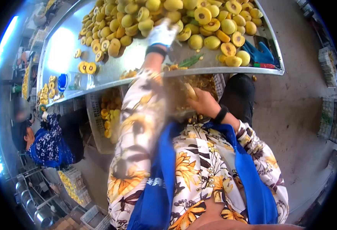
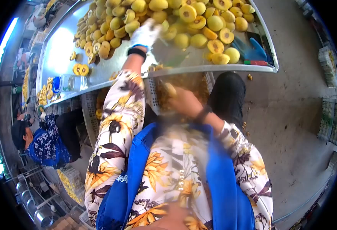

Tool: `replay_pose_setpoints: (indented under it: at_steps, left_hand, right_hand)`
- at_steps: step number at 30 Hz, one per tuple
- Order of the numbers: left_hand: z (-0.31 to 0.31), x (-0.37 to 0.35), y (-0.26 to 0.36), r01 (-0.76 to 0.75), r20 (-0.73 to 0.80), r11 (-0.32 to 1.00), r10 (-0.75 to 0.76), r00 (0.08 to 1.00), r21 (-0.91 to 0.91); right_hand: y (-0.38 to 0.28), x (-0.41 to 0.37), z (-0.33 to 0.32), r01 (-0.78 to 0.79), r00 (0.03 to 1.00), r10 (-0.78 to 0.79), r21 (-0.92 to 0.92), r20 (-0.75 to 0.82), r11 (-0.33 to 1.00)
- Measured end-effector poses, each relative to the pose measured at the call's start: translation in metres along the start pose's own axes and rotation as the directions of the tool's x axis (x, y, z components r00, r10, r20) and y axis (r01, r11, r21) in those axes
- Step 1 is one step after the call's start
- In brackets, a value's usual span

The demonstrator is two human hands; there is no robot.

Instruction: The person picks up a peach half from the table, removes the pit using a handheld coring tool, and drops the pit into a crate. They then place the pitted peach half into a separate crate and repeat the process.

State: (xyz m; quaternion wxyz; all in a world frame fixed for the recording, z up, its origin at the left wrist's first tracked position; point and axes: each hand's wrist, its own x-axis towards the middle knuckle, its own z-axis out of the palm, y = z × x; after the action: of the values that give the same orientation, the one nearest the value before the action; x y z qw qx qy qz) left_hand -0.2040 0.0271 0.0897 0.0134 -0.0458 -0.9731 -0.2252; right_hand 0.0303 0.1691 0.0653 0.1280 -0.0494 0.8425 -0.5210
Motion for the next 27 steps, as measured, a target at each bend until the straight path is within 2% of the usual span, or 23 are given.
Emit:
replay_pose_setpoints:
  at_steps: [1, 2, 3, 5, 6, 7, 8, 9, 11, 13, 14, 15, 16, 17, 18, 19, 20, 21, 22, 23, 25, 26, 27]
  left_hand:
    - [0.017, 0.021, 0.006, -0.025, 0.146, 0.998, 0.017, 0.989, 0.053]
    - [0.031, 0.029, 0.009, -0.027, 0.165, 1.0, 0.028, 0.986, -0.009]
    - [0.031, 0.04, 0.009, -0.036, 0.151, 0.991, 0.056, 0.987, -0.132]
    - [0.019, 0.033, 0.014, 0.006, 0.116, 0.979, 0.018, 0.993, -0.203]
    - [0.011, 0.023, 0.012, 0.037, 0.14, 0.96, 0.003, 0.99, -0.279]
    - [0.013, 0.02, 0.002, 0.08, 0.189, 0.875, 0.013, 0.982, -0.477]
    - [-0.007, -0.001, 0.007, 0.131, 0.246, 0.778, 0.031, 0.969, -0.614]
    - [-0.027, -0.026, 0.013, 0.194, 0.3, 0.658, 0.05, 0.953, -0.728]
    - [-0.034, -0.054, -0.006, 0.121, 0.33, 0.602, 0.25, 0.91, -0.789]
    - [-0.06, -0.094, 0.004, 0.263, 0.462, 0.475, 0.373, 0.805, -0.84]
    - [-0.062, -0.109, 0.004, 0.192, 0.422, 0.49, 0.417, 0.805, -0.85]
    - [-0.069, -0.125, 0.011, 0.194, 0.429, 0.509, 0.397, 0.811, -0.839]
    - [-0.059, -0.135, 0.007, 0.156, 0.333, 0.436, 0.365, 0.869, -0.886]
    - [-0.055, -0.144, 0.009, 0.107, 0.234, 0.363, 0.325, 0.916, -0.925]
    - [-0.054, -0.158, 0.014, 0.211, 0.236, 0.129, 0.229, 0.944, -0.969]
    - [-0.058, -0.169, 0.024, 0.274, 0.258, -0.124, 0.135, 0.957, -0.954]
    - [-0.039, -0.174, 0.012, 0.23, 0.218, -0.174, 0.084, 0.972, -0.958]
    - [-0.026, -0.182, 0.011, 0.189, 0.184, -0.358, 0.047, 0.982, -0.914]
    - [-0.02, -0.187, 0.021, 0.145, 0.185, -0.408, -0.06, 0.981, -0.901]
    - [-0.019, -0.191, 0.029, 0.095, 0.189, -0.454, -0.166, 0.968, -0.886]
    - [-0.018, -0.192, 0.023, 0.166, 0.325, -0.539, -0.214, 0.921, -0.826]
    - [-0.02, -0.193, 0.02, 0.193, 0.392, -0.584, -0.234, 0.89, -0.788]
    - [-0.022, -0.194, 0.011, 0.276, 0.431, -0.564, -0.159, 0.888, -0.778]
  right_hand:
    - [-0.003, -0.003, -0.001, 0.026, 0.998, -0.028, -0.03, -0.052, 0.999]
    - [-0.022, -0.007, -0.012, -0.09, 0.995, 0.091, 0.012, -0.033, 0.996]
    - [-0.026, -0.008, -0.016, -0.078, 0.993, 0.079, 0.015, -0.082, 0.997]
    - [-0.024, -0.011, -0.02, -0.069, 0.984, 0.074, 0.036, -0.162, 0.997]
    - [-0.035, -0.011, -0.033, -0.28, 0.956, 0.289, 0.149, -0.044, 0.948]
    - [-0.005, -0.003, -0.027, -0.071, 0.97, 0.116, 0.21, -0.213, 0.975]
    - [-0.013, 0.003, -0.035, -0.008, 0.959, 0.079, 0.253, -0.272, 0.967]
    - [-0.021, 0.013, -0.043, -0.002, 0.957, 0.095, 0.32, -0.274, 0.947]
    - [-0.031, 0.034, -0.058, -0.044, 0.962, 0.164, 0.469, -0.219, 0.882]
    - [-0.038, 0.052, -0.055, -0.054, 0.98, 0.175, 0.722, -0.094, 0.69]
    - [-0.052, 0.053, -0.054, -0.086, 0.985, 0.169, 0.782, -0.025, 0.617]
    - [-0.048, 0.055, -0.046, -0.064, 0.992, 0.126, 0.767, -0.022, 0.639]
    - [-0.042, 0.058, -0.038, -0.035, 0.997, 0.078, 0.752, -0.022, 0.659]
    - [-0.044, 0.056, -0.034, -0.043, 0.998, 0.07, 0.796, 0.001, 0.604]
    - [-0.047, 0.054, -0.03, -0.054, 0.998, 0.062, 0.835, 0.024, 0.547]
    - [-0.045, 0.055, -0.016, 0.033, 0.988, 0.102, 0.794, -0.119, 0.608]
    - [-0.038, 0.058, 0.006, 0.111, 0.955, 0.131, 0.734, -0.265, 0.67]
    - [-0.029, 0.058, 0.026, 0.175, 0.901, 0.151, 0.659, -0.406, 0.732]
    - [-0.029, 0.057, 0.032, 0.106, 0.89, 0.177, 0.568, -0.421, 0.816]
    - [-0.026, 0.052, 0.03, 0.03, 0.93, 0.145, 0.463, -0.338, 0.886]
    - [-0.028, 0.041, 0.017, -0.083, 0.982, 0.115, 0.202, -0.149, 0.976]
    - [-0.029, 0.038, 0.013, -0.107, 0.985, 0.12, 0.103, -0.128, 0.989]
    - [-0.03, 0.038, 0.011, -0.076, 0.983, 0.093, 0.108, -0.16, 0.991]
